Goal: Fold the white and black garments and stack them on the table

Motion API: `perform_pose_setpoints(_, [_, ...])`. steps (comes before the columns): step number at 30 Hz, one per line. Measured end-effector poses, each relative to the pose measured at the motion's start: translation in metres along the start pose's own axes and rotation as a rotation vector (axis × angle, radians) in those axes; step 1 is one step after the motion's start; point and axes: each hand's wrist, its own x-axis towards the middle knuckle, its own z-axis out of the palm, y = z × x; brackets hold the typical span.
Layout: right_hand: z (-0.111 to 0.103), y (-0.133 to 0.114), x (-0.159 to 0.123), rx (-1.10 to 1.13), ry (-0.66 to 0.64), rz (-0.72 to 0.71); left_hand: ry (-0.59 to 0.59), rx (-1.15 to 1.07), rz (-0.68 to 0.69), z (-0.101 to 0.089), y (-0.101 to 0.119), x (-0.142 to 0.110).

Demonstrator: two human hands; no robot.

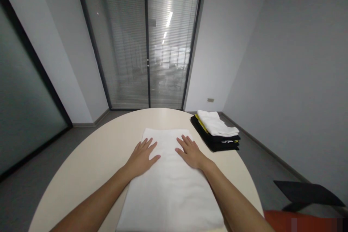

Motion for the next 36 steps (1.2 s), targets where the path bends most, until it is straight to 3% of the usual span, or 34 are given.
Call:
perform_pose_setpoints(3, [-0.008,0.009,0.009,-0.006,0.103,-0.029,0.126,0.021,0.007,-0.007,0.006,0.005])
perform_pose_setpoints(5, [-0.015,0.008,0.002,-0.045,0.102,-0.018,0.123,0.015,0.041,-0.009,0.013,-0.002])
perform_pose_setpoints(10, [-0.012,-0.03,-0.036,0.004,-0.161,0.047,-0.025,0.035,0.042,0.002,0.023,-0.03])
perform_pose_setpoints(13, [0.0,-0.05,-0.041,-0.023,-0.234,0.145,-0.044,0.029,0.054,0.008,0.017,-0.026])
perform_pose_setpoints(15, [0.004,-0.052,-0.034,-0.052,-0.226,0.161,-0.06,0.028,0.047,0.008,0.012,-0.014])
perform_pose_setpoints(18, [-0.002,-0.041,-0.017,-0.055,-0.19,0.075,-0.005,0.062,0.005,0.003,0.013,0.005])
perform_pose_setpoints(22, [-0.01,-0.037,-0.011,-0.127,-0.064,0.001,0.099,0.084,0.06,-0.004,0.032,0.003])
perform_pose_setpoints(25, [-0.008,-0.047,-0.019,-0.14,0.011,-0.086,0.023,0.038,0.139,-0.003,0.047,-0.015])
perform_pose_setpoints(28, [-0.002,-0.053,-0.026,-0.064,-0.095,-0.169,-0.103,0.003,0.219,0.001,0.051,-0.029])
perform_pose_setpoints(31, [0.002,-0.048,-0.026,-0.057,-0.14,-0.111,-0.152,0.007,0.207,0.0,0.05,-0.033])
perform_pose_setpoints(36, [0.005,-0.043,-0.022,-0.105,0.0,-0.045,-0.18,-0.003,0.278,-0.014,0.057,-0.036])
